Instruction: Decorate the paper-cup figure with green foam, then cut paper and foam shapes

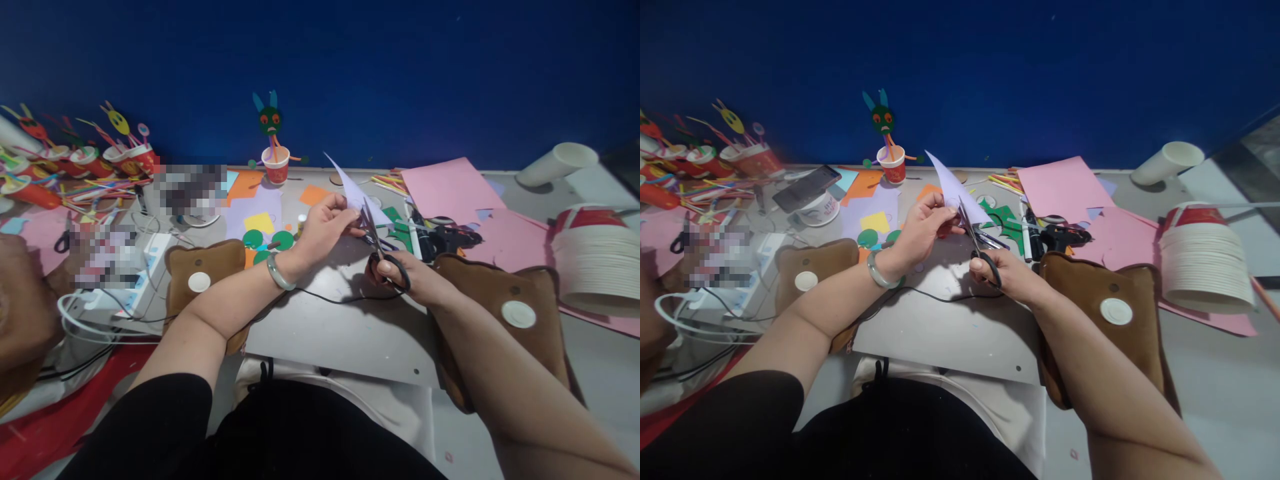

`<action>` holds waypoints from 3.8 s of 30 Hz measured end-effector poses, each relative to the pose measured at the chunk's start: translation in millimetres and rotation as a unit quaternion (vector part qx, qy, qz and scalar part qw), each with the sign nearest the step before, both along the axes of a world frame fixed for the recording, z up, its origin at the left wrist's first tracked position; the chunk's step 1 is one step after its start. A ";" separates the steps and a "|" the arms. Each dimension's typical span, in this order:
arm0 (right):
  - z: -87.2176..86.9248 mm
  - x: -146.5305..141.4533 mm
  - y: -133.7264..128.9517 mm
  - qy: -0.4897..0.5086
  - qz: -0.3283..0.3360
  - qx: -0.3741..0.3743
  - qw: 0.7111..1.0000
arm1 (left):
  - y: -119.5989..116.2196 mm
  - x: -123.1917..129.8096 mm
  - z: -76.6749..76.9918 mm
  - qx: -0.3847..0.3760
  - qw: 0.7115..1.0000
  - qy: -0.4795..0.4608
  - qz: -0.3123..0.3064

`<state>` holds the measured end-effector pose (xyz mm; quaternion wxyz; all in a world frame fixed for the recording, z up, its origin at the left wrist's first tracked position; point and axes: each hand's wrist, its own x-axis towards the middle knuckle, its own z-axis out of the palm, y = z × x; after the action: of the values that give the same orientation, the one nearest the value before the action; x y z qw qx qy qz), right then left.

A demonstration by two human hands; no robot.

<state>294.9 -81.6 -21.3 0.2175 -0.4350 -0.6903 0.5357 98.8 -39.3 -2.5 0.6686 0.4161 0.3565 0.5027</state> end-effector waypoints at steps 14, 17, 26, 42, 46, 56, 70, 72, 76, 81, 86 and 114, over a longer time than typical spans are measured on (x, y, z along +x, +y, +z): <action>6.7 0.4 1.7 0.001 -0.002 0.020 1.000 | -1.9 -4.0 7.7 0.021 1.000 0.022 0.006; 5.9 0.2 1.7 0.007 -0.009 0.017 1.000 | -2.1 -4.1 7.5 0.025 1.000 0.019 0.004; 6.2 -0.5 1.5 0.005 -0.005 0.013 1.000 | -1.9 -4.3 7.1 0.030 0.999 0.019 0.004; 6.5 -0.3 1.8 -0.010 -0.004 0.027 1.000 | -1.7 -5.3 7.7 0.030 0.999 0.024 0.014; 5.9 -1.8 0.8 -0.015 -0.010 0.031 0.999 | -1.5 -4.3 6.6 0.031 0.999 0.016 0.016; 0.7 -0.7 2.0 -0.042 -0.007 0.008 0.999 | -0.4 -6.5 2.5 0.073 0.996 0.049 0.018; 0.5 0.7 4.3 -0.043 0.002 0.027 0.999 | 7.9 -7.0 -18.1 0.183 0.979 0.095 -0.012; 0.7 0.5 4.5 -0.042 0.000 0.027 0.999 | 7.7 -7.6 -18.4 0.190 0.976 0.103 -0.019; 0.4 0.6 4.3 -0.041 -0.003 0.034 0.999 | 7.1 -8.2 -17.0 0.193 0.975 0.103 -0.041; -1.2 0.9 3.7 -0.025 -0.009 0.032 0.999 | 6.9 -7.5 -16.4 0.188 0.978 0.072 -0.053; -2.8 1.4 3.8 -0.022 -0.015 0.022 0.999 | 7.5 -7.0 -17.7 0.192 0.977 0.069 -0.059; -2.2 1.1 2.3 -0.023 -0.024 0.018 0.999 | 5.0 -5.9 -15.5 0.185 0.979 0.067 -0.055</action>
<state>296.0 -79.3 -23.4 0.2221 -0.4599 -0.6937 0.5079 92.9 -34.4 -18.0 0.5813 0.5841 0.2784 0.4934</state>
